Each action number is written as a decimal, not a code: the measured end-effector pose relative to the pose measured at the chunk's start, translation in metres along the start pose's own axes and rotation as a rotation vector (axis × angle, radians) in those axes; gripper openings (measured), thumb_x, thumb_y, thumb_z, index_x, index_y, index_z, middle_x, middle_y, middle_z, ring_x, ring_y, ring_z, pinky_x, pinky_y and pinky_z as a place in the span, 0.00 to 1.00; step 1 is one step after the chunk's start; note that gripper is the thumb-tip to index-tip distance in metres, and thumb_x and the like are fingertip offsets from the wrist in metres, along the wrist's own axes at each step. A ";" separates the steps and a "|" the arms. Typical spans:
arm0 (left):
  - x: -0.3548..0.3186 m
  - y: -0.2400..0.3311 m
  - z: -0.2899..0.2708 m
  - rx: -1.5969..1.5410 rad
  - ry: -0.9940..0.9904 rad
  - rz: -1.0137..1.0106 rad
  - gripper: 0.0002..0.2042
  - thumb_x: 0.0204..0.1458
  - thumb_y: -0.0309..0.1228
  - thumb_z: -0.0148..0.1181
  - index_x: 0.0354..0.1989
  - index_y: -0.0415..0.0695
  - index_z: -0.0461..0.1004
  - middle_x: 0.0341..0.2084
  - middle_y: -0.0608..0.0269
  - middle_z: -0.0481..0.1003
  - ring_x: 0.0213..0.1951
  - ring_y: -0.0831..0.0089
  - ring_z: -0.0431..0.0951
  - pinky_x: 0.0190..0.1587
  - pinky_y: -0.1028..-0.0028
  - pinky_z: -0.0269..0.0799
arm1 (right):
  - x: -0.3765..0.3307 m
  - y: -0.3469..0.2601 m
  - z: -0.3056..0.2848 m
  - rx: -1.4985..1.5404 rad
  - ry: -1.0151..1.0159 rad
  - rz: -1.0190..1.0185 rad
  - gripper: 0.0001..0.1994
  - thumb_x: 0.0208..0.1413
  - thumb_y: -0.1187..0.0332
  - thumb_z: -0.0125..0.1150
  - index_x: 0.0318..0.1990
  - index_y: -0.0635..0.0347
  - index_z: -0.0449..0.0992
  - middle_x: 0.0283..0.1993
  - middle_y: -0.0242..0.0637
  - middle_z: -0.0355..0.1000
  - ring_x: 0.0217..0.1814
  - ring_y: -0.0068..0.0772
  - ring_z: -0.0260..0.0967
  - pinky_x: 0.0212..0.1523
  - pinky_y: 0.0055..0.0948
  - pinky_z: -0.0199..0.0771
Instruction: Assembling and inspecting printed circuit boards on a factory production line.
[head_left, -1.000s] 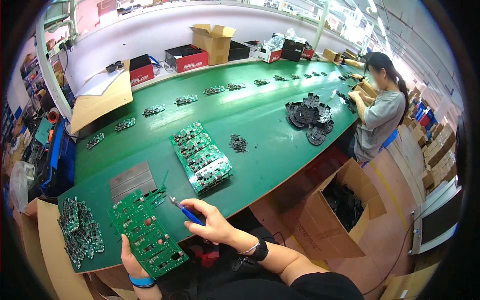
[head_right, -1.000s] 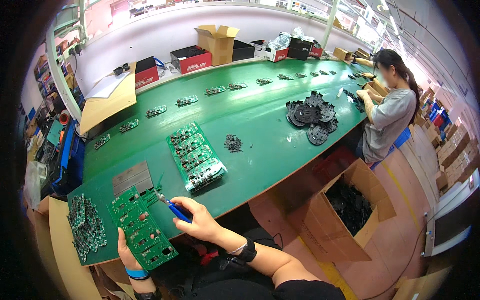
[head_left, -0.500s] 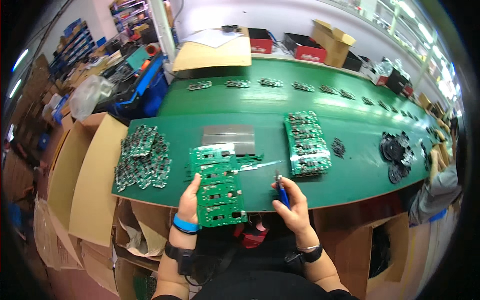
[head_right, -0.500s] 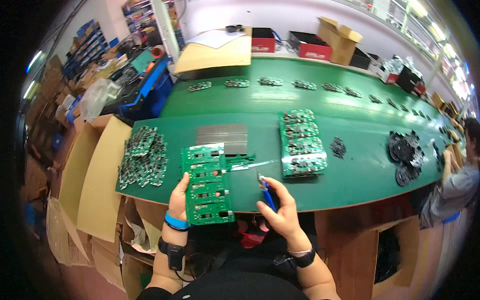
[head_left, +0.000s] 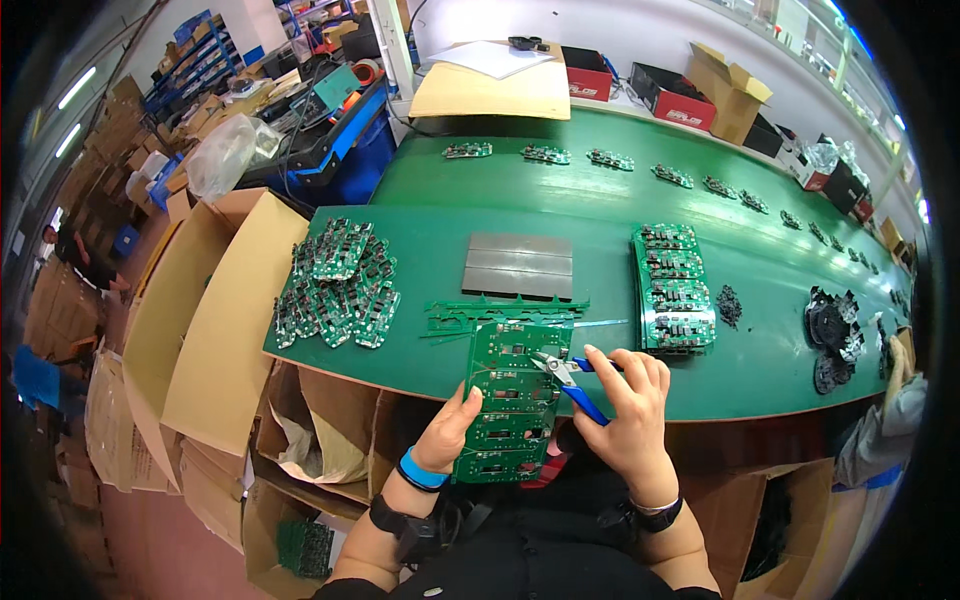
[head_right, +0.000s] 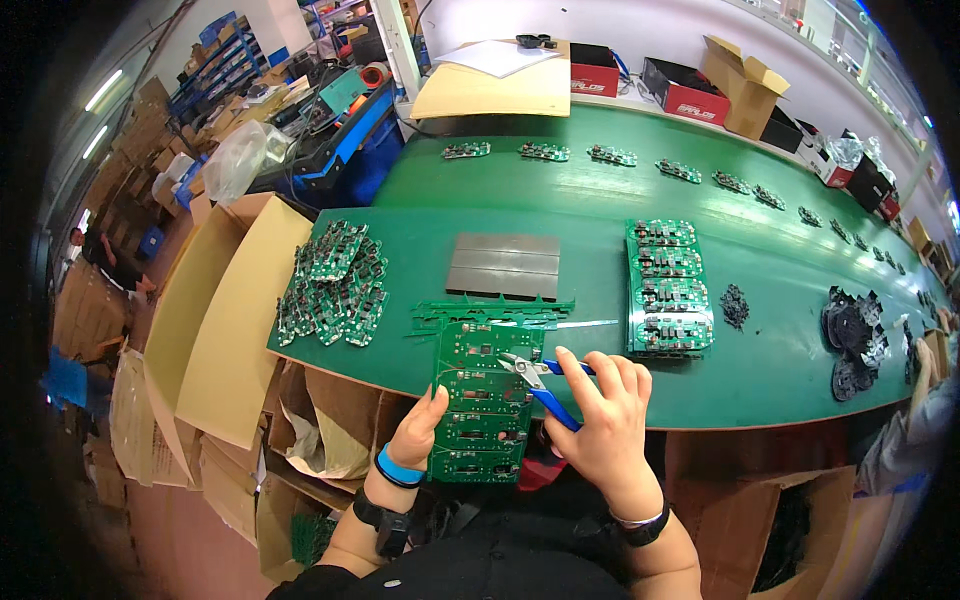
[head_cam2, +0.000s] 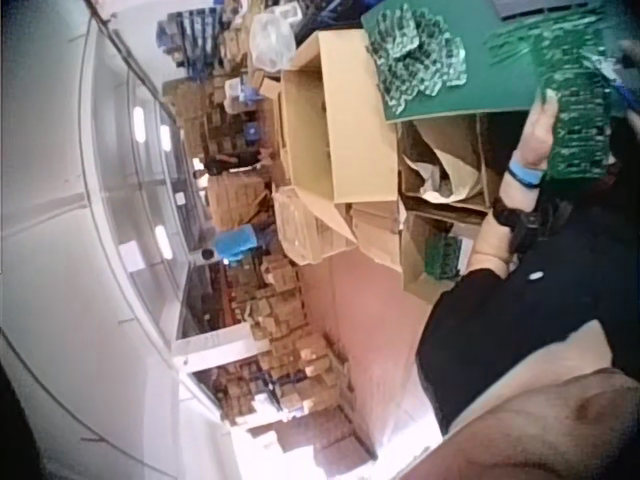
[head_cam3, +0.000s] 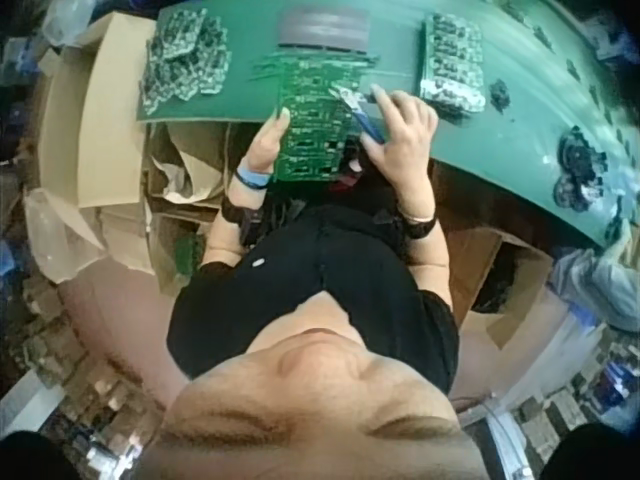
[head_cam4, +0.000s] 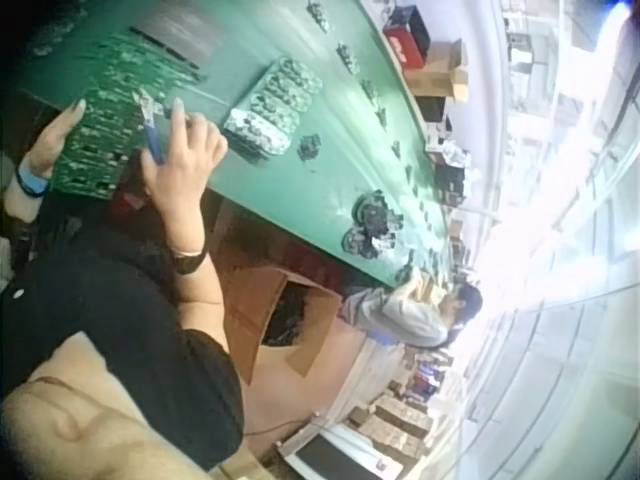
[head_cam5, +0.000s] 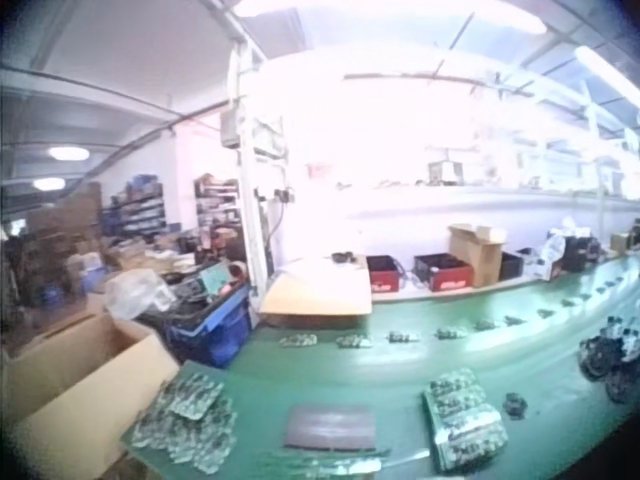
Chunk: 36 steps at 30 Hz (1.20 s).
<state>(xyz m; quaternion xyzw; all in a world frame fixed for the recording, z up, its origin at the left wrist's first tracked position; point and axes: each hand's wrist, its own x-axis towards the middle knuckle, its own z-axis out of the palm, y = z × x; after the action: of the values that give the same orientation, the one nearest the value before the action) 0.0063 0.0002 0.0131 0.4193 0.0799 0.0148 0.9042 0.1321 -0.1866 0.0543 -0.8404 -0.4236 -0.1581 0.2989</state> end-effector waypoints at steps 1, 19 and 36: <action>-0.001 0.002 0.003 0.010 -0.011 0.005 0.25 0.64 0.42 0.36 0.65 0.42 0.47 0.57 0.50 0.63 0.52 0.59 0.72 0.52 0.60 0.72 | 0.001 0.000 0.000 -0.018 0.008 -0.011 0.29 0.33 0.66 0.66 0.51 0.55 0.73 0.43 0.40 0.66 0.47 0.43 0.62 0.51 0.41 0.56; -0.005 -0.002 0.001 0.197 -0.014 0.084 0.22 0.65 0.36 0.37 0.65 0.41 0.50 0.56 0.55 0.65 0.54 0.67 0.69 0.56 0.67 0.67 | 0.007 -0.003 -0.008 -0.101 -0.052 -0.076 0.32 0.31 0.64 0.68 0.52 0.54 0.71 0.43 0.39 0.65 0.47 0.42 0.61 0.49 0.41 0.56; -0.005 0.011 0.017 0.169 -0.025 0.099 0.23 0.65 0.38 0.37 0.64 0.40 0.51 0.55 0.53 0.66 0.53 0.64 0.70 0.53 0.65 0.69 | 0.000 0.002 0.007 -0.050 0.128 -0.087 0.26 0.30 0.67 0.67 0.46 0.56 0.76 0.36 0.36 0.67 0.37 0.38 0.64 0.40 0.36 0.61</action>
<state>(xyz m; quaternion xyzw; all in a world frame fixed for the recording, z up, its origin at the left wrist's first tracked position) 0.0046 -0.0062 0.0331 0.4976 0.0487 0.0473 0.8647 0.1337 -0.1828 0.0484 -0.8164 -0.4358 -0.2349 0.2973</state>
